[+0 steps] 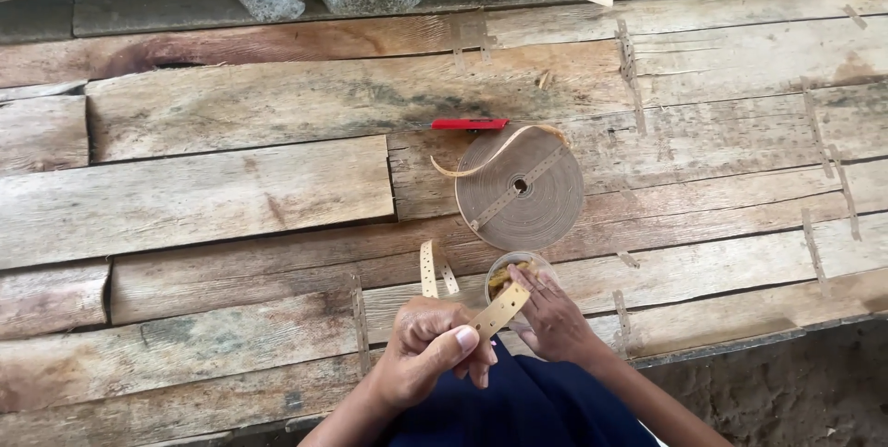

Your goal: The person repeatedly dips a perforated band into a container of brown paste and presses the band onto a wooden surface. The person handles the band and paste by hand, smoothing the band onto the wood after each application.

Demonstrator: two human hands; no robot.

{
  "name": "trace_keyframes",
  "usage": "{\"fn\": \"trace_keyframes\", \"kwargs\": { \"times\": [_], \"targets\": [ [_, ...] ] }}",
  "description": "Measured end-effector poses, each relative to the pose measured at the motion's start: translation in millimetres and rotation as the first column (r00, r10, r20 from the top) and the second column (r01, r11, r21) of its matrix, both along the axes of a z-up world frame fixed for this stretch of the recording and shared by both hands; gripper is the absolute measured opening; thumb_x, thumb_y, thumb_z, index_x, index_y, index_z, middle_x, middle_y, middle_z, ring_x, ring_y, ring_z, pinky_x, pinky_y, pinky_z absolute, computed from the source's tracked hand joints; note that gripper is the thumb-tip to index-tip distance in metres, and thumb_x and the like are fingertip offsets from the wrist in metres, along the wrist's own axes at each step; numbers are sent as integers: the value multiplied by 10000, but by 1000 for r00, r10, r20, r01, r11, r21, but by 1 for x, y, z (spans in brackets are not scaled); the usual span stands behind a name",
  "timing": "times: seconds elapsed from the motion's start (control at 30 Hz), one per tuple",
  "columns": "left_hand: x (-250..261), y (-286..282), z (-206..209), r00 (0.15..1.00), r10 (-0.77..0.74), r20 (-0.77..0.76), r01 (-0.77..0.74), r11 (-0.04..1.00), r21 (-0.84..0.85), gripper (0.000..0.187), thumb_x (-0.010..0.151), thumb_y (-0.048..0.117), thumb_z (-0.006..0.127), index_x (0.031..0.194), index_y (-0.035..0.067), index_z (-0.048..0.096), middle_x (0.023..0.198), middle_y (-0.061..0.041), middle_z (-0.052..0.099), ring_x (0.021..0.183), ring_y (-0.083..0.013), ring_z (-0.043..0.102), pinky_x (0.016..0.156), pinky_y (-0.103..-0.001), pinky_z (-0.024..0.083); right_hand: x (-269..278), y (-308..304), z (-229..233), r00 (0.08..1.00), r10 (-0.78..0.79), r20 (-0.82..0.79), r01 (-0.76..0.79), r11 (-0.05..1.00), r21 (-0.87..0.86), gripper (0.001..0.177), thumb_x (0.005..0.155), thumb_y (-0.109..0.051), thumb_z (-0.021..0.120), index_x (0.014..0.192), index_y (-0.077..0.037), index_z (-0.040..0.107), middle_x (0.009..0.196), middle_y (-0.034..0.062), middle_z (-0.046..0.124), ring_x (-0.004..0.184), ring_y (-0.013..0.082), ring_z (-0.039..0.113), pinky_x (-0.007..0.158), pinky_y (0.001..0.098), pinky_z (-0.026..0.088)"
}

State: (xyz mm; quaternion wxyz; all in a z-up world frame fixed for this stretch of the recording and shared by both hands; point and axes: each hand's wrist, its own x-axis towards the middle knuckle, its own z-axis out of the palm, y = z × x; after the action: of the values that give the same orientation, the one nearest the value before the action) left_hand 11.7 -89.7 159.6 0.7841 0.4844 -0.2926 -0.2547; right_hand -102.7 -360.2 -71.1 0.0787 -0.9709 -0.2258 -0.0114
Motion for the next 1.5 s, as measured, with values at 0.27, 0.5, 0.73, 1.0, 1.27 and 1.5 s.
{"fn": "trace_keyframes", "kwargs": {
  "times": [0.27, 0.5, 0.73, 1.0, 1.27, 1.5],
  "targets": [
    [-2, 4, -7, 1000, -6, -11, 6, 1000, 18, 330, 1053, 209, 491, 836, 49, 682, 627, -93, 682, 495, -133, 566, 491, -232, 452, -16, 10, -21, 998, 35, 51, -39, 997, 72, 464, 996, -241, 536, 1449, -141, 534, 1659, 166, 291, 1545, 308, 273, 1183, 650, 237],
    [1, 0, -15, 999, 11, -49, -11, 1000, 13, 348, 1053, 227, 499, 826, 37, 684, 614, -98, 674, 481, -135, 552, 485, -227, 444, -6, 0, -29, 964, 1, 265, -36, 991, 126, 425, 923, 131, 418, 1294, 54, 609, 1500, 227, 520, 1394, 274, 536, 1225, 422, 364],
    [5, 1, -19, 997, 0, -72, 2, 999, 36, 340, 1051, 235, 503, 835, 47, 686, 624, -89, 680, 485, -127, 546, 489, -227, 442, -7, -1, -37, 988, -57, 145, 36, 989, 144, 493, 737, 57, 562, 1169, -117, 725, 1372, 125, 645, 1269, 248, 630, 1187, 637, 286],
    [7, 2, -18, 999, 47, -17, -46, 998, 49, 327, 1048, 210, 497, 819, 68, 682, 618, -72, 683, 475, -121, 532, 483, -233, 443, 0, 1, -16, 998, -67, -2, 67, 997, 28, 613, 748, -208, 708, 1354, -167, 618, 1563, 107, 480, 1483, 266, 402, 1209, 660, 211],
    [3, 4, -15, 998, 25, -54, -23, 998, 51, 326, 1042, 219, 508, 826, 51, 687, 623, -88, 685, 487, -131, 543, 490, -236, 442, 14, -2, -28, 991, -73, -115, 74, 997, 9, 608, 881, -267, 588, 1468, -134, 498, 1536, 104, 513, 1423, 245, 476, 1208, 577, 249],
    [-4, 16, -23, 984, -178, -19, 178, 957, 231, 308, 1028, 253, 586, 894, 58, 783, 539, -27, 611, 484, -72, 568, 501, -208, 413, 18, 2, 18, 971, -142, -191, 213, 875, 434, 711, 881, 121, 612, 1540, -56, 412, 1578, 153, 452, 1464, 295, 446, 1154, 389, 456]
  ]
}}
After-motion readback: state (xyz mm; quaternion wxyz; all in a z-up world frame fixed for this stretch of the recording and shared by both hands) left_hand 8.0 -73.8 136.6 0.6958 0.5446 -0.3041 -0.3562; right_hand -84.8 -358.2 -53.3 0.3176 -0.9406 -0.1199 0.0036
